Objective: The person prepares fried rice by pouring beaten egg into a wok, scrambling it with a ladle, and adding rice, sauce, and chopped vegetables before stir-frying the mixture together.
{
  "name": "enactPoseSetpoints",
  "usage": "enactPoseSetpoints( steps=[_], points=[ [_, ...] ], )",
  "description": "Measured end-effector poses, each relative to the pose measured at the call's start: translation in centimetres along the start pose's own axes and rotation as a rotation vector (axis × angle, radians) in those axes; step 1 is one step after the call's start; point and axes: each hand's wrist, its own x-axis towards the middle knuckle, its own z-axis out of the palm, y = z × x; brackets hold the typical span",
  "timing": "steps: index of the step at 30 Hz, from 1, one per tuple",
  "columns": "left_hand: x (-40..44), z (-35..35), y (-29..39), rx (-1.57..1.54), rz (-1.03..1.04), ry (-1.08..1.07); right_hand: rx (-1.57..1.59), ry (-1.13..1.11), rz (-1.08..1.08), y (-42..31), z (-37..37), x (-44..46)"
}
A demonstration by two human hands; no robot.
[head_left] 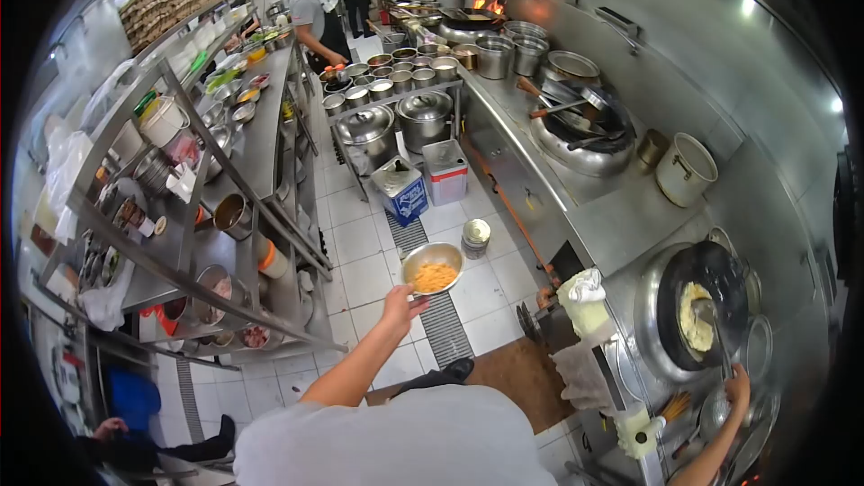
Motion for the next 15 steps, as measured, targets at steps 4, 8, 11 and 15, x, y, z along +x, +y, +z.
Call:
enactPoseSetpoints(
  steps=[4,8,11,15],
  points=[
    [1.7,5.0,-0.3,-0.041,-0.053,-0.114,-0.147,0.155,-0.074,1.7,8.2,7.6],
    [3.1,5.8,0.4,0.104,0.155,-0.33,-0.488,0.222,-0.021,0.9,6.6,5.1],
    [3.8,6.2,0.4,0.293,0.163,-0.221,-0.53,0.205,-0.034,-6.2,-2.2,-2.0],
    [4.8,7.3,-1.4,0.332,0.161,-0.242,-0.15,-0.039,0.019,-7.0,-4.4,-0.7]
  ],
)
